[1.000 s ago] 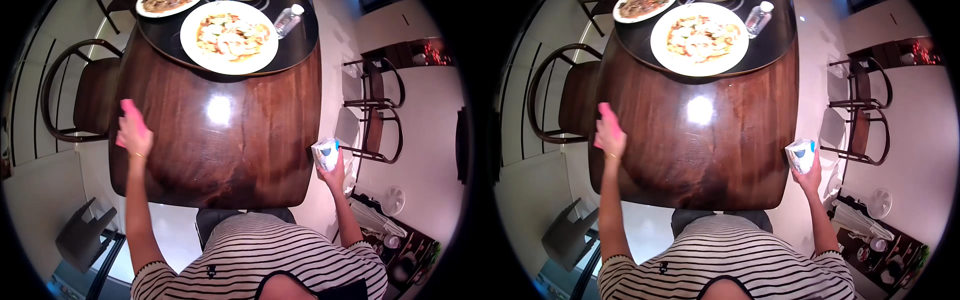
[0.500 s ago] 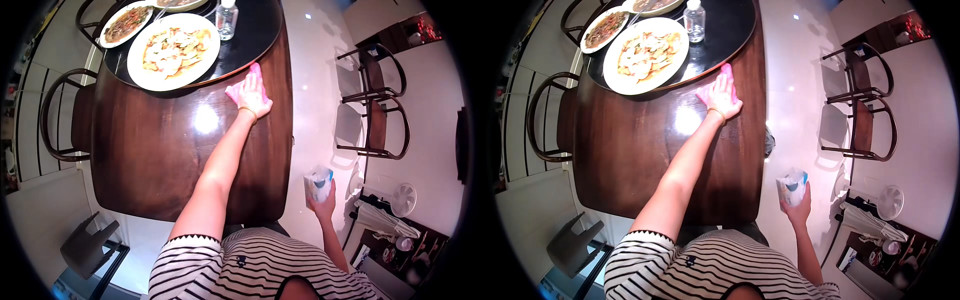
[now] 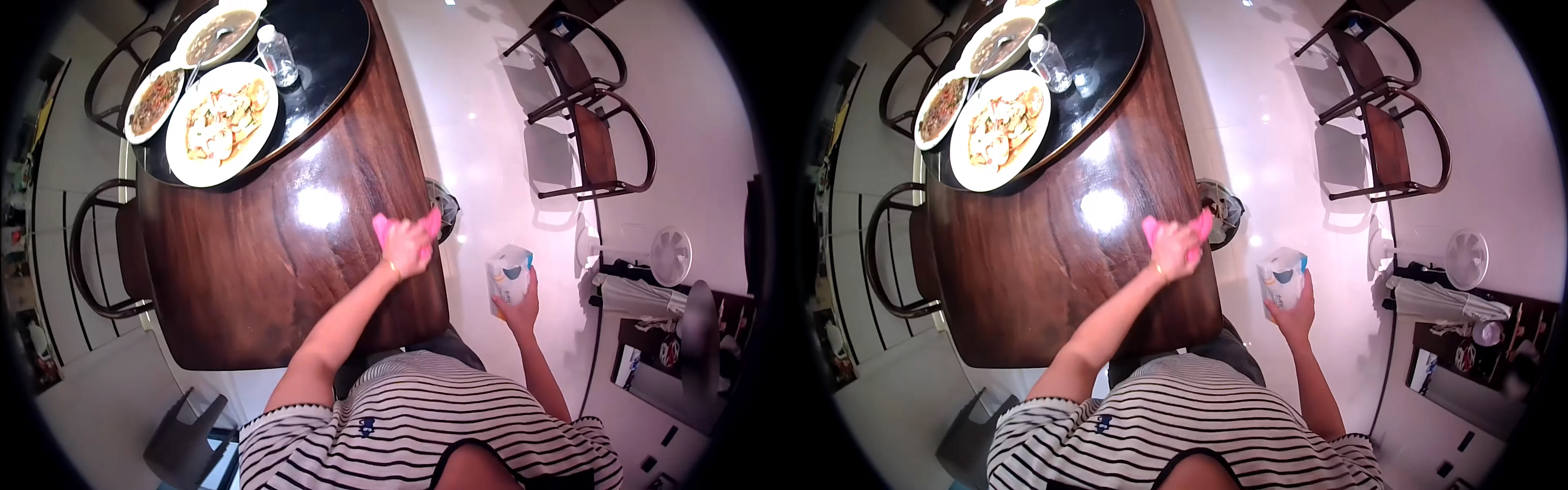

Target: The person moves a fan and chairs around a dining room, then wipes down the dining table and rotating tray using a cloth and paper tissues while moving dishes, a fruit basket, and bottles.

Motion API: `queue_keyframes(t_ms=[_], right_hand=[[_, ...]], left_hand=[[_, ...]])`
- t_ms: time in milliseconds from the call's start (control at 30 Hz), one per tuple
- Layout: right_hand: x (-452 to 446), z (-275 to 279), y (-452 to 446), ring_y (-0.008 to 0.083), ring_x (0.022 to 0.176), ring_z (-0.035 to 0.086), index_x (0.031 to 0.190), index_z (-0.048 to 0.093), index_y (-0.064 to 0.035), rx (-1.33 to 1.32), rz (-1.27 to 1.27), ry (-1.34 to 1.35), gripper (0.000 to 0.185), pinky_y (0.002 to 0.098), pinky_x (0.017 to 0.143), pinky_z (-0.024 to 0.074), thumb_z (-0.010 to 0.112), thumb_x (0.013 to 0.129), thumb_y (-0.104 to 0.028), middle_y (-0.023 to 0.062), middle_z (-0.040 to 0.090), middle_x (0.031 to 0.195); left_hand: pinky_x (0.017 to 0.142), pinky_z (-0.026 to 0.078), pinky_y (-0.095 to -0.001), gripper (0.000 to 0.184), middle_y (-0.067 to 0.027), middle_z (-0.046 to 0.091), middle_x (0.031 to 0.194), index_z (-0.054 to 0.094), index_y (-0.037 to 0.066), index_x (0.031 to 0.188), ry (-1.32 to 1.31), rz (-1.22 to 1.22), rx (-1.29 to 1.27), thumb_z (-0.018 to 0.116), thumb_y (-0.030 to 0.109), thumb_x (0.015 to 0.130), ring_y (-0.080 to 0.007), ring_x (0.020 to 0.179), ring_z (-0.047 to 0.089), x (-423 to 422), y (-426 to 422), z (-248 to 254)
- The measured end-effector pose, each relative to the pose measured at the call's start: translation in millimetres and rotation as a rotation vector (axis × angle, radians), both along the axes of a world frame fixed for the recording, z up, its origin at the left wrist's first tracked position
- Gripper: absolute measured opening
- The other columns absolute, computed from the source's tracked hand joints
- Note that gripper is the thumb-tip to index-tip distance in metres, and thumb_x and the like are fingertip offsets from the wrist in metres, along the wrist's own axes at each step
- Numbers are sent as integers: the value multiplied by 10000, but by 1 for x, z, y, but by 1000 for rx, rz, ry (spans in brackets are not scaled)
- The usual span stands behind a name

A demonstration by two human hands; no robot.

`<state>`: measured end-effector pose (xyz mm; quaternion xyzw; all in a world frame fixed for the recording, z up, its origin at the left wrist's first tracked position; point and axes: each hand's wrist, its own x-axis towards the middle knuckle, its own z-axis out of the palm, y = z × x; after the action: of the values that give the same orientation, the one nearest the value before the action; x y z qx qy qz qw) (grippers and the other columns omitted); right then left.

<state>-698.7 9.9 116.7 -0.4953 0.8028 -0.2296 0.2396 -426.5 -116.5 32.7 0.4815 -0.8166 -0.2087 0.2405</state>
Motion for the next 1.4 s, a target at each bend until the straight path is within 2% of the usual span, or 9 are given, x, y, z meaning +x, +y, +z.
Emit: queue_keyframes(t_ms=[133, 167, 233, 433, 700, 767, 933, 1100, 1400], right_hand=[[3, -17, 4, 306, 1212, 473, 1402, 288, -36, -85, 88, 37, 1020, 377, 1008, 388, 848, 557, -158, 185, 473, 1313], [8, -13, 6, 306, 1212, 473, 1402, 288, -36, -47, 79, 30, 1020, 377, 1008, 388, 848, 557, -158, 185, 473, 1313], [23, -4, -4, 307, 1215, 472, 1398, 297, -37, -16, 12, -69, 1010, 378, 1007, 389, 848, 562, -168, 185, 472, 1316], [40, -5, -9, 309, 1218, 467, 1396, 305, -36, -33, 53, -75, 1006, 373, 1017, 379, 844, 556, -160, 180, 468, 1323], [36, -17, -5, 280, 1210, 455, 1412, 284, -48, -83, 85, -188, 951, 360, 1017, 371, 809, 619, -52, 163, 445, 1334], [49, -12, -18, 285, 1213, 453, 1412, 284, -46, -87, 110, -176, 945, 363, 1017, 369, 806, 625, -48, 163, 444, 1336], [63, -2, -45, 287, 1224, 448, 1413, 283, -47, -85, 231, -38, 941, 377, 1024, 363, 799, 625, -41, 173, 435, 1348], [82, -5, -77, 290, 1236, 435, 1420, 254, -15, -119, 419, 40, 985, 382, 1047, 338, 825, 620, -80, 176, 415, 1362], [99, 3, -94, 288, 1245, 430, 1405, 298, -25, -158, 500, 3, 974, 376, 1051, 335, 832, 592, -76, 168, 413, 1372]], left_hand=[[739, 519, -363, 182, -95, 675, 798, 663, 52, 682, 744, 337, 724, 697, 226, 724, -272, 805, 665, 14, 26, 37], [746, 526, -337, 206, -120, 686, 855, 670, 36, 763, 152, -88, 416, 590, 212, 835, -240, 806, 679, 35, 2, 54], [810, 503, -341, 318, -175, 667, 912, 608, -9, 1069, 1325, 498, 1306, 546, 237, 877, -282, 888, 654, 74, -16, 33], [963, 369, -465, 624, -231, 437, 1198, 491, 21, 1144, 355, 584, -99, 695, 277, 613, -439, 1091, 442, 60, -33, 14], [919, 373, -562, 348, -143, 441, 1301, 627, 128, 1029, -103, 136, -140, 634, 268, 710, -373, 1241, 383, 62, -24, 33], [827, 453, -520, 201, -113, 543, 1182, 673, 127, 893, -307, -57, 267, 597, 220, 732, -321, 1134, 498, 103, -47, 81], [802, 439, -458, 268, -54, 600, 1105, 687, 160, 944, -423, 1050, -37, 598, 316, 744, -237, 1050, 550, 346, -19, 41], [918, 429, -463, 298, -92, 579, 1204, 648, 209, 1062, -386, 1395, 5, 566, 369, 825, -311, 1107, 536, 557, 170, -7], [957, 357, -515, 495, -123, 501, 1302, 488, 83, 1268, -373, 1407, -56, 556, 289, 822, -326, 1206, 441, 435, 242, -14]])
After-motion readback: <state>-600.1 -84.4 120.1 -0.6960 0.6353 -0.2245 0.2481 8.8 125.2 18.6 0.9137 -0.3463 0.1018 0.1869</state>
